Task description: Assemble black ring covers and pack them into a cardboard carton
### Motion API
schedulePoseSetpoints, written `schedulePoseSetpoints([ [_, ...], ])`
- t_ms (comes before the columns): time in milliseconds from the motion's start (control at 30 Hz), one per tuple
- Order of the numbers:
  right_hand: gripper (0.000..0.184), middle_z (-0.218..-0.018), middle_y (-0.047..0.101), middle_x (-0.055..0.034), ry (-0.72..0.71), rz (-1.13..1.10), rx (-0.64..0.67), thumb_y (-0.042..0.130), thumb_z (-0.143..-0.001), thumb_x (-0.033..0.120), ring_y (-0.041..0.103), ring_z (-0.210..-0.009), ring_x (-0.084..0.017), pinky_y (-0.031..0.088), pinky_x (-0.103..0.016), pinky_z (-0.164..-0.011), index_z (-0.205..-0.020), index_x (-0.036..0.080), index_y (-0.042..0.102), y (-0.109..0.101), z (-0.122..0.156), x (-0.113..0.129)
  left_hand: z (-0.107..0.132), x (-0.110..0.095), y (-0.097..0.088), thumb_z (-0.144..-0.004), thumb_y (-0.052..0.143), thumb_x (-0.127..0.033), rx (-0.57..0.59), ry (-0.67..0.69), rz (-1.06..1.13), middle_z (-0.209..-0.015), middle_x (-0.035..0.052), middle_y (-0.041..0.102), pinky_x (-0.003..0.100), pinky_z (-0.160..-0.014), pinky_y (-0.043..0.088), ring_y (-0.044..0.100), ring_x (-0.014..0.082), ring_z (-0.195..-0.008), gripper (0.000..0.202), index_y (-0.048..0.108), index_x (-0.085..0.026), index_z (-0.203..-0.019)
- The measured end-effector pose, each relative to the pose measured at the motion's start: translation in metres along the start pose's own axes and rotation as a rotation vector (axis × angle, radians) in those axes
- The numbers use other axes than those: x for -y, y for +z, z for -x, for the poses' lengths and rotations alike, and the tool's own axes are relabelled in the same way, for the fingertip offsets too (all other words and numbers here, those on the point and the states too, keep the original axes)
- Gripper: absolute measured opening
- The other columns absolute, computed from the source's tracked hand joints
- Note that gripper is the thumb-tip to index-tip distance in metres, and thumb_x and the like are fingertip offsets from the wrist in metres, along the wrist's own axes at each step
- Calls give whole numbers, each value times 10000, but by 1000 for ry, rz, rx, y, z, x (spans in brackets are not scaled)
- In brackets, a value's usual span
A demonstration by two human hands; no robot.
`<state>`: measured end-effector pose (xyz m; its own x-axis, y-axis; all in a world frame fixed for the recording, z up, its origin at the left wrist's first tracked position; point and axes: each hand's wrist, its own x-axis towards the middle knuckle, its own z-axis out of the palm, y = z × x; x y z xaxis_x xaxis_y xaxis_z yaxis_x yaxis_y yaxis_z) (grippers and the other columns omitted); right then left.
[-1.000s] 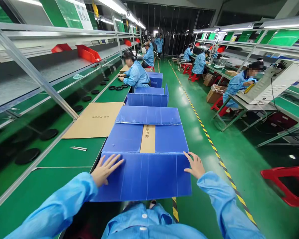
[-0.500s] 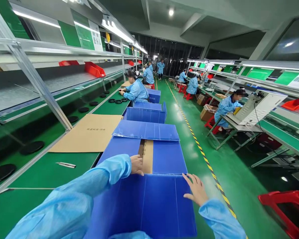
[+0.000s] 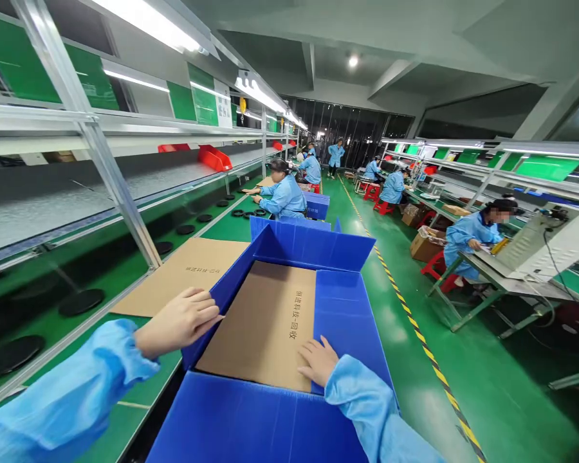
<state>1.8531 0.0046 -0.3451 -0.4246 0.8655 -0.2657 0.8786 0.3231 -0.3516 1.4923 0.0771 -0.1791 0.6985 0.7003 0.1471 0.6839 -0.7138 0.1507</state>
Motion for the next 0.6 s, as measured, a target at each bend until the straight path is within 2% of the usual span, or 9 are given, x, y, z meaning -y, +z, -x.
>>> schedulePoseSetpoints([
  [67, 564, -1416, 563, -121, 7, 70, 3, 627, -879, 402, 449, -1359, -292, 171, -585, -1218, -1401, 210, 537, 4, -4, 2, 16, 22, -3, -923, 470, -447, -136, -121, 18, -1035, 89, 720, 499, -1047, 393, 601, 317, -1069, 309, 735, -293, -888],
  [133, 482, -1296, 614, -146, -19, 137, -21, 645, -837, 405, 496, -1290, -306, 178, -567, -1220, -1255, 166, 647, -7, 3, 2, 29, 39, 0, -875, 493, -439, -275, -247, 53, -1249, 71, 679, 516, -1131, 345, 534, 353, -1240, 306, 747, -309, -983],
  [200, 296, -1137, 649, -134, -44, 174, -80, 631, -797, 342, 549, -1188, -295, 194, -539, -1223, -1012, 162, 727, -32, 17, -1, 40, 53, 5, -834, 502, -462, -358, -366, 86, -1290, 71, 663, 523, -1119, 377, 563, 372, -1215, 335, 752, -307, -995],
  [267, 177, -1039, 652, -97, -36, 143, -202, 581, -739, 214, 580, -1113, -262, 216, -506, -1224, -849, 189, 718, -64, 36, -8, 49, 66, 8, -809, 503, -499, -394, -440, 118, -1270, 79, 672, 524, -1086, 423, 622, 371, -1127, 365, 751, -294, -981],
  [367, 273, -1160, 635, -94, 17, 17, -462, 497, -665, 112, 547, -1215, -253, 318, -461, -1183, -813, 214, 702, -110, 76, -30, 58, 82, 10, -781, 524, -553, -453, -474, 144, -1234, 63, 687, 487, -1053, 472, 659, 348, -1049, 395, 742, -280, -963],
  [467, 311, -1341, 572, -107, 150, -80, -695, 486, -684, 147, 489, -1318, -277, 373, -466, -1145, -857, 219, 735, -136, 121, -60, 55, 82, 16, -764, 530, -583, -494, -433, 167, -1217, 31, 700, 442, -1021, 509, 670, 325, -1013, 398, 737, -294, -942],
  [533, 334, -1317, 600, -104, 273, -168, -780, 500, -699, 203, 558, -1244, -277, 416, -471, -1106, -902, 229, 764, -145, 149, -81, 45, 72, 25, -754, 529, -566, -496, -397, 191, -1242, 38, 691, 503, -1017, 511, 673, 349, -1014, 385, 737, -294, -929],
  [600, 350, -1227, 662, -90, 368, -265, -839, 516, -690, 253, 618, -1152, -271, 456, -462, -1058, -917, 240, 783, -152, 172, -99, 32, 61, 36, -717, 565, -533, -543, -361, 310, -1212, 61, 697, 577, -1036, 485, 667, 382, -1033, 347, 729, -277, -884],
])
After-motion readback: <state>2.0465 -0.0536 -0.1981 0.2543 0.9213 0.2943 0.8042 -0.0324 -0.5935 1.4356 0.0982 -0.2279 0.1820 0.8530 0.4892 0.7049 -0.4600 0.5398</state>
